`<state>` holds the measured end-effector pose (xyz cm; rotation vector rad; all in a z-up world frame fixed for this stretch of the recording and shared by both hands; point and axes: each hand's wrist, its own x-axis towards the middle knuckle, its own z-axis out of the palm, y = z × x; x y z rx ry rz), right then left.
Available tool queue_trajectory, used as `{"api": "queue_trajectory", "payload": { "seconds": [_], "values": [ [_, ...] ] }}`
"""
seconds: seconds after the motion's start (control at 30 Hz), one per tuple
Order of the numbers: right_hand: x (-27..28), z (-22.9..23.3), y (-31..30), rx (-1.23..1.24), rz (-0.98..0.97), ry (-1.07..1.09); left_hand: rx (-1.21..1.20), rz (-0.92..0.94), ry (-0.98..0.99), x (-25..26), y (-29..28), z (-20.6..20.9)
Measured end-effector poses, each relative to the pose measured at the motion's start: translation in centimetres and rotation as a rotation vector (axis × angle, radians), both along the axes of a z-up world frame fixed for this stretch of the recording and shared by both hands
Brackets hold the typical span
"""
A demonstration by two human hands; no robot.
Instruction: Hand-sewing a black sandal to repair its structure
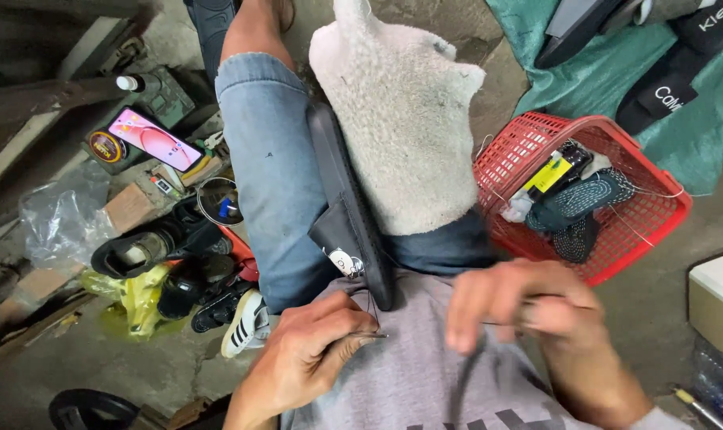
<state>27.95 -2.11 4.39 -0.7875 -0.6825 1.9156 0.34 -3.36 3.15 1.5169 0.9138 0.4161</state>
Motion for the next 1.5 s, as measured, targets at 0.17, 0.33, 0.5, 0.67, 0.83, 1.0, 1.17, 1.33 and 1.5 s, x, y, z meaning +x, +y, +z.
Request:
{"api": "queue_trajectory", "payload": {
  "seconds": [0.17, 0.33, 0.5, 0.67, 0.83, 1.0, 1.17, 1.33, 1.5],
  "values": [
    [-2.4, -4.3, 0.4, 0.452, 0.268, -0.939, 0.031, -0.075, 0.127, -0.1, -0.6, -0.3],
    [-3.1, -5.7, -1.5, 0.917, 0.277, -1.210, 0.041, -0.120, 0.132, 0.2, 0.0, -0.4],
    [-2.1, -5.5, -2.4, 0.841, 0.357, -1.114, 0.046, -0.129, 0.300, 0.0, 0.2, -0.7],
    [-3.4, -4.7, -1.6, 0.687, 0.295, -1.212, 0.106, -0.152, 0.355, -1.5, 0.8, 0.9],
    [-5.5, -4.5, -1.8, 0.497, 0.463, -1.446, 0.054, -0.035, 0.676, -2.8, 0.4, 3.8],
    [-6.6, -4.5, -2.3, 0.657, 0.392, -1.602, 0.296, -0.094, 0.626, -2.0, 1.7, 5.5],
    [-7.1, -4.5, -2.7, 0.695, 0.370, -1.649, 0.440, -0.270, 0.732, -3.5, 1.0, 3.6],
    [-7.1, -4.5, -2.8, 0.697, 0.354, -1.661, 0.480, -0.293, 0.745, -3.9, 1.2, 3.1],
    [-7.1, -4.5, -2.8, 0.692, 0.355, -1.645, 0.507, -0.335, 0.751, -4.0, 1.5, 3.1]
  ]
}}
